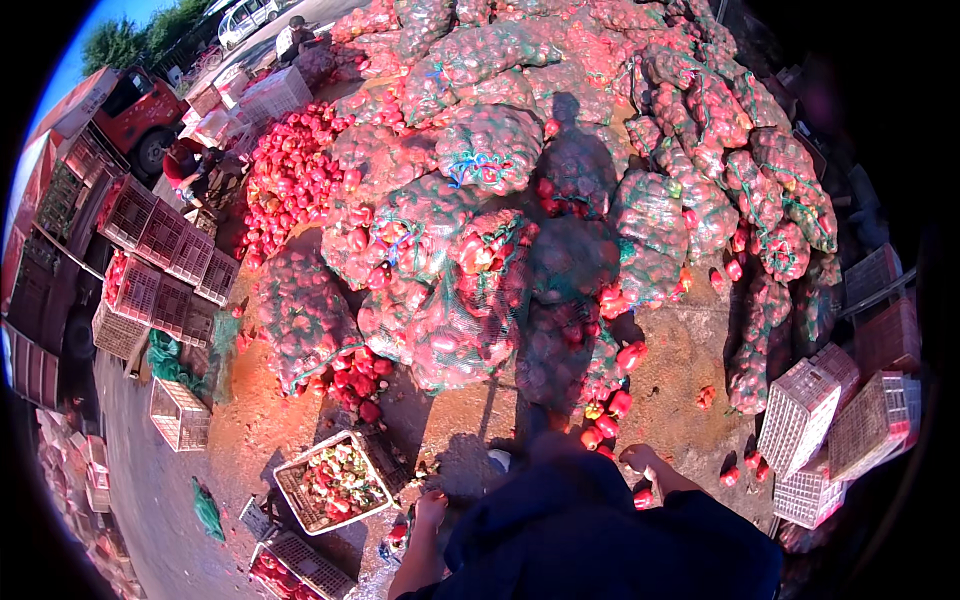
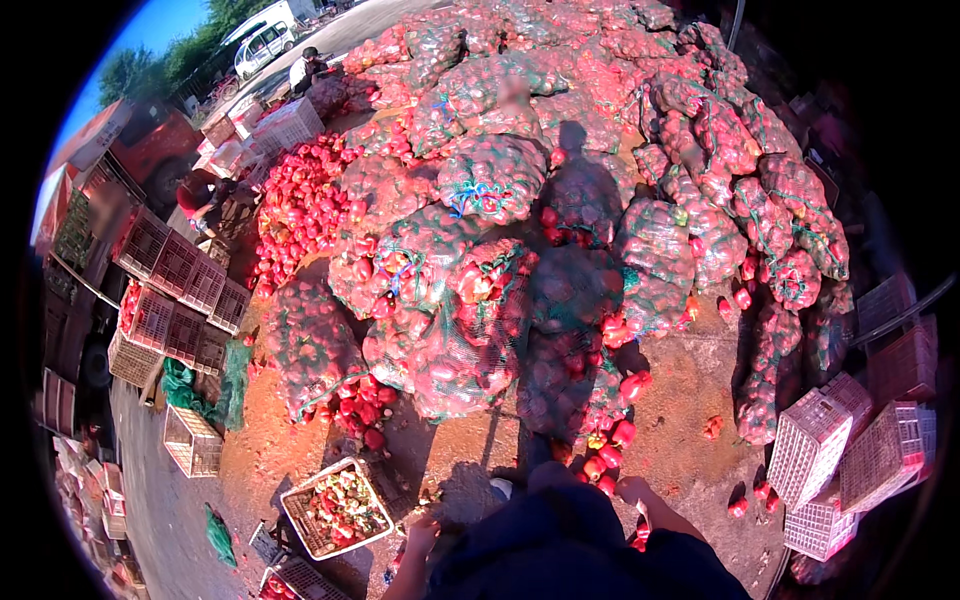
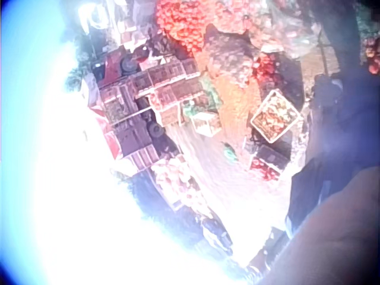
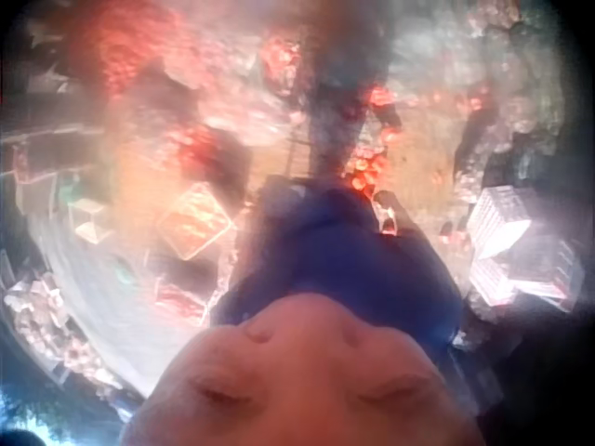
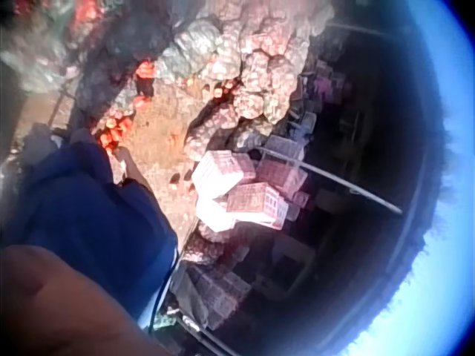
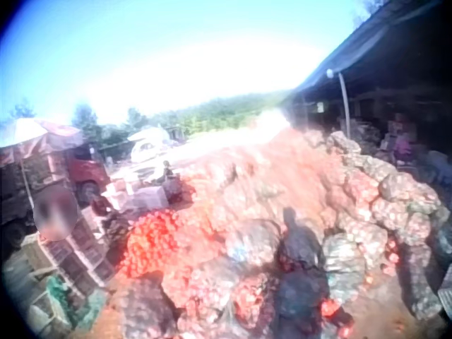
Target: The person moves a mesh bag filled with red peppers onto a hand truck and transports it across an outdoor agricultural storage area.
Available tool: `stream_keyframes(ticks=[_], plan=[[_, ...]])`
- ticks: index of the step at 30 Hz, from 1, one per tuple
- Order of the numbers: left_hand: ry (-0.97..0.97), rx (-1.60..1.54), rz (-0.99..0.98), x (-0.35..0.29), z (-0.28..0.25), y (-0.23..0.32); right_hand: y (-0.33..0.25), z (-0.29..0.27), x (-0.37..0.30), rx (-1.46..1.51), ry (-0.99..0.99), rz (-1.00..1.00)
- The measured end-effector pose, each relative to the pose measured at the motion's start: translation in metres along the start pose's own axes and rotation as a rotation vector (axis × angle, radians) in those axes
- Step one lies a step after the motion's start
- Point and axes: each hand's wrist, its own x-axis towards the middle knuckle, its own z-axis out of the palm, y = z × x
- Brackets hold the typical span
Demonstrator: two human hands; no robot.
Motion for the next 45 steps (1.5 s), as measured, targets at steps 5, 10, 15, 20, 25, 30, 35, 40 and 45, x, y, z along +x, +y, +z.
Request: stream_keyframes(ticks=[5, 10, 15, 20, 25, 30, 35, 40, 45], plan=[[-0.023, -0.230, -0.106, -0.002, 0.007, -0.032, -0.024, -0.013, 0.013, 0.085, -0.018, -0.229], [-0.104, -0.322, -0.159, -0.011, 0.008, 0.001, -0.056, -0.036, 0.010, 0.198, -0.032, -0.138], [-0.031, -0.444, -0.097, -0.002, 0.004, 0.076, -0.011, -0.044, 0.031, 0.037, -0.007, -0.208], [-0.024, -0.109, 0.096, 0.025, -0.009, 0.157, -0.007, -0.068, 0.046, 0.105, 0.016, 0.066], [-0.034, 0.005, 0.246, 0.055, 0.001, 0.180, -0.071, -0.107, 0.016, 0.352, 0.162, -0.112], [-0.075, 0.063, 0.161, 0.083, 0.000, 0.159, -0.062, -0.097, 0.029, 0.328, 0.087, 0.046], [-0.004, 0.057, 0.160, 0.076, -0.006, 0.117, -0.129, -0.098, 0.069, 0.020, 0.253, -0.271], [0.028, 0.003, 0.052, 0.070, -0.002, 0.036, -0.421, -0.183, 0.009, 0.182, 0.311, -0.589], [0.121, -0.151, -0.005, 0.056, -0.001, 0.013, -0.587, -0.234, -0.041, 0.160, 0.333, -0.972]])
